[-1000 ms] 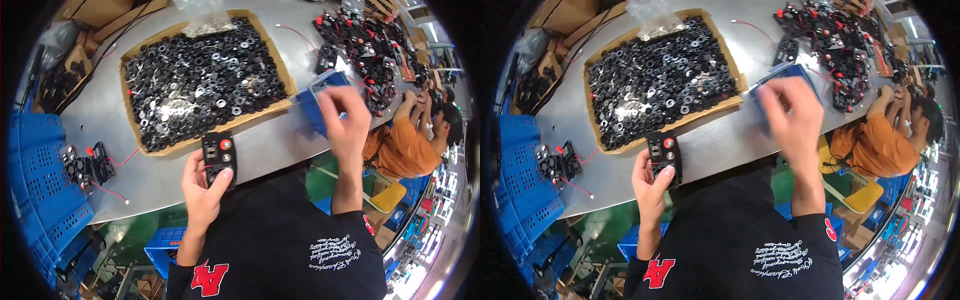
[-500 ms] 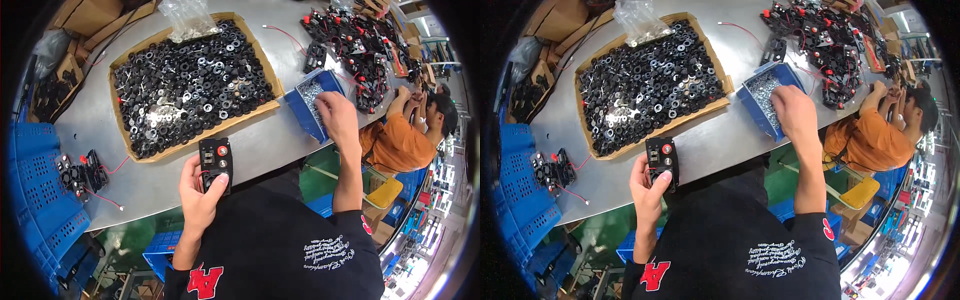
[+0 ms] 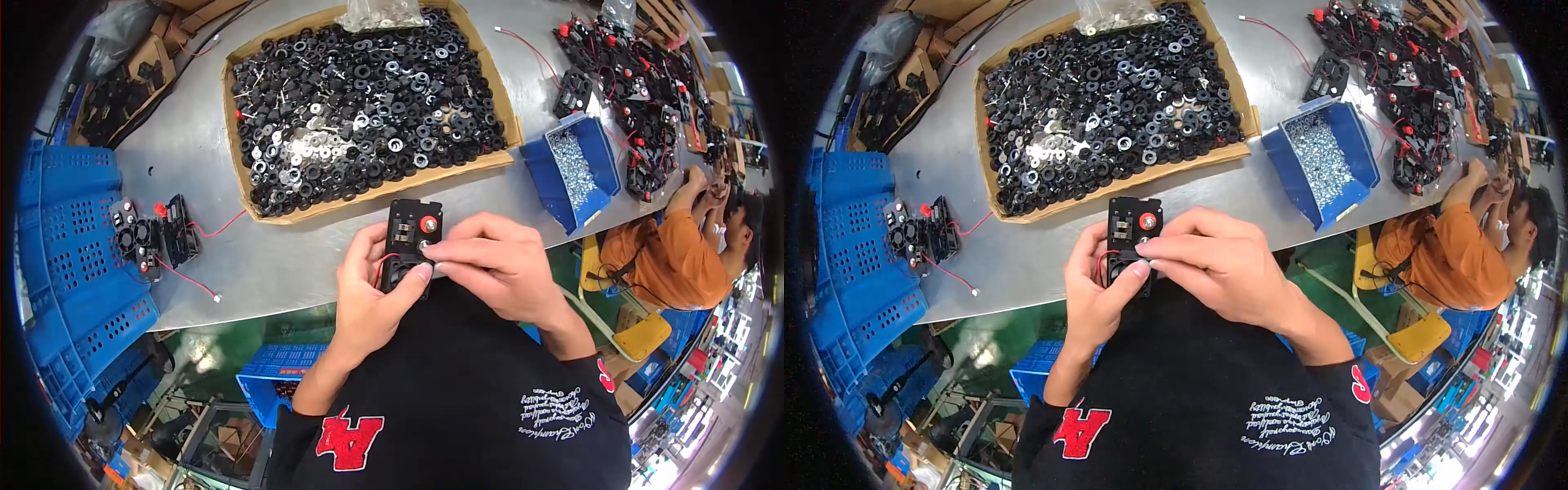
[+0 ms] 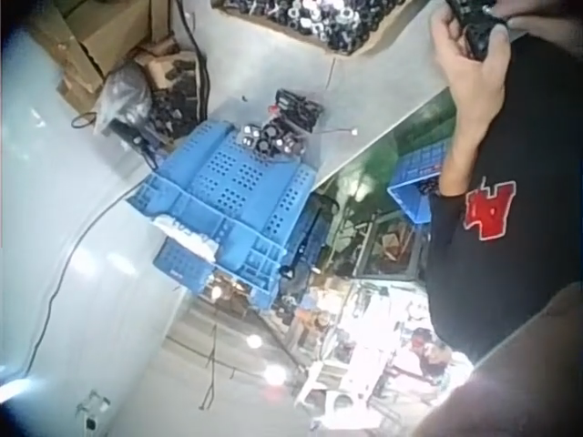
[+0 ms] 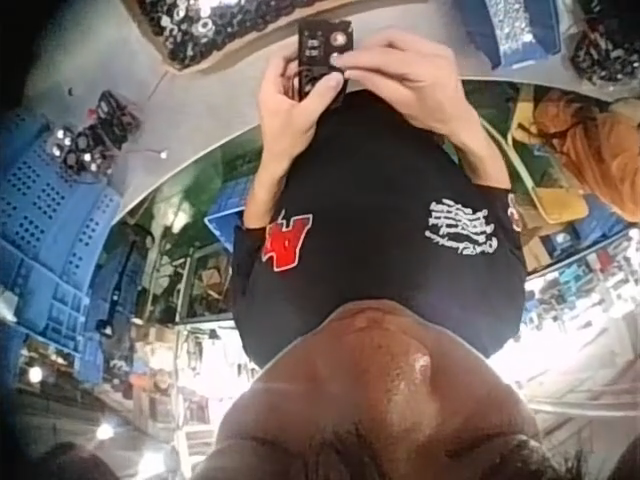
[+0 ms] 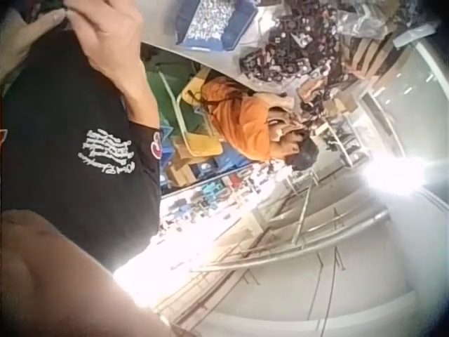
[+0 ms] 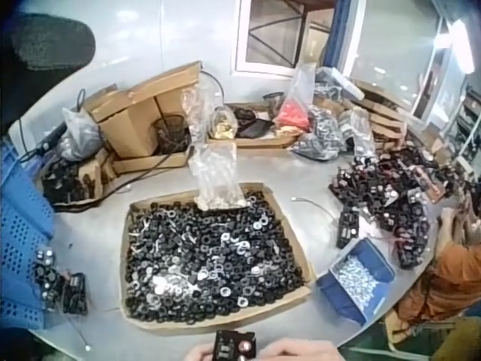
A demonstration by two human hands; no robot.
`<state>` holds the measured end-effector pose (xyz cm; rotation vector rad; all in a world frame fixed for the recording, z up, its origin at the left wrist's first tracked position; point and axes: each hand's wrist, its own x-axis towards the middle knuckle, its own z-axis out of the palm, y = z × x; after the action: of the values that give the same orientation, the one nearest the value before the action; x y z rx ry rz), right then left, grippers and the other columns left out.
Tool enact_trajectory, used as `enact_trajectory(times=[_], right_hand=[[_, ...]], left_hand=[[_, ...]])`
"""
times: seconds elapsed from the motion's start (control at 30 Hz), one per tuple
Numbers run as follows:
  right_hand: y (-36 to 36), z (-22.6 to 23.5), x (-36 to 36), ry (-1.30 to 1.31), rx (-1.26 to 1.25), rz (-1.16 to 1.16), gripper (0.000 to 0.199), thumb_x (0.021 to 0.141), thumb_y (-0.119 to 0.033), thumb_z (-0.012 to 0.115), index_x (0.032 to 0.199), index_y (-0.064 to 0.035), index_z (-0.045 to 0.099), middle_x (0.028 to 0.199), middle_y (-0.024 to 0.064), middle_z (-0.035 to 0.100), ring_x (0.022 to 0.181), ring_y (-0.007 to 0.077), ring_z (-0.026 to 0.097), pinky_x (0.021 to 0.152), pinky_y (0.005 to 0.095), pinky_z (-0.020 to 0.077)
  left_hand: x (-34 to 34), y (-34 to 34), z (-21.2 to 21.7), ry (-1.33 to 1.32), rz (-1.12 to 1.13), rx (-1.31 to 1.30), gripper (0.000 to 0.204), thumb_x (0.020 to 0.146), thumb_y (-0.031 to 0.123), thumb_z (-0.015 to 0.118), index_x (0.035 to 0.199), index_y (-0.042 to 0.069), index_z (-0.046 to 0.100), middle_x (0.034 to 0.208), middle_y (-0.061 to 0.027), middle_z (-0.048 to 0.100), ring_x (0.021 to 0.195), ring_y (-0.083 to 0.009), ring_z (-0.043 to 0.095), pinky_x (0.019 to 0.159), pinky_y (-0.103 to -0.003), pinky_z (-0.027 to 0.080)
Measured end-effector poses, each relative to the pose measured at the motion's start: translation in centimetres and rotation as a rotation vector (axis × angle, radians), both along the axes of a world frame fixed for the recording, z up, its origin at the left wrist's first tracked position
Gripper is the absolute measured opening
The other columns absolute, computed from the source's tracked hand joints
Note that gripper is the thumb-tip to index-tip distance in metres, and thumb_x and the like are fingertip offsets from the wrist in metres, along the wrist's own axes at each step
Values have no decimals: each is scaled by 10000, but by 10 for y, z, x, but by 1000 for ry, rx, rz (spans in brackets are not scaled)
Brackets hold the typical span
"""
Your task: Assembling small electronic cooling fans by attaching wires and metal rings at a factory workbench.
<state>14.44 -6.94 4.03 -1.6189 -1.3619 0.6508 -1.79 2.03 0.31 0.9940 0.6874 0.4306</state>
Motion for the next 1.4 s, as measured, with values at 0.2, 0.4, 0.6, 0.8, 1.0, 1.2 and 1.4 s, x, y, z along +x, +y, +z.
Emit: enact_trajectory(times=[0.2, 0.4, 0.6, 0.8, 1.0, 1.2, 1.4], right_hand=[[6, -9, -4, -81, 9, -2, 258, 762, 29, 706, 1002, -62, 731, 849, 70, 648, 735, 188, 641, 637, 276, 510], [4, -9, -1, -346, 91, 69, 252, 762, 2, 709, 1009, -47, 698, 866, 86, 659, 705, 232, 652, 613, 312, 533], [4, -4, 0, -325, 16, 55, 183, 795, -22, 700, 978, -26, 692, 851, 111, 673, 685, 243, 657, 586, 306, 531], [5, -1, -20, -7, -171, -196, 114, 841, -32, 669, 928, 41, 680, 837, 130, 682, 696, 209, 663, 605, 288, 510], [3, -6, -27, 83, -100, -306, 121, 860, -33, 641, 942, 49, 676, 852, 144, 685, 722, 211, 664, 635, 284, 512], [2, -13, -33, -55, 3, -345, 114, 851, -23, 648, 939, 44, 678, 866, 144, 686, 730, 226, 668, 646, 289, 516], [3, -16, -33, -113, -26, -342, 103, 851, -19, 639, 939, 30, 660, 829, 139, 663, 707, 251, 641, 640, 315, 501]], left_hand=[[-4, 2, 2, 15, 15, 20, 489, 813, -34, 648, 1259, -48, 448, 1139, -112, 612, 978, -113, 605, 836, -250, 505], [-3, 0, -3, 49, 18, 116, 496, 794, 4, 714, 1222, -53, 471, 1092, -136, 628, 935, -132, 630, 760, -248, 539], [-2, -5, -6, 159, 75, 442, 539, 747, 53, 762, 1203, -52, 495, 1042, -157, 644, 803, -149, 671, 668, -274, 558], [2, -15, -10, 300, 203, 944, 582, 703, 86, 787, 1201, -46, 516, 1051, -179, 644, 707, -206, 670, 590, -288, 559], [10, -14, -9, 299, 262, 1275, 591, 697, 99, 792, 1199, -59, 522, 1059, -165, 644, 724, -217, 659, 565, -286, 556], [11, -18, -10, 323, 282, 1211, 579, 688, 97, 797, 1178, -68, 535, 1068, -186, 645, 751, -240, 670, 597, -290, 562], [12, -15, -14, 358, 261, 1356, 559, 692, 94, 795, 1167, -63, 545, 1045, -202, 663, 798, -266, 687, 635, -306, 569]])
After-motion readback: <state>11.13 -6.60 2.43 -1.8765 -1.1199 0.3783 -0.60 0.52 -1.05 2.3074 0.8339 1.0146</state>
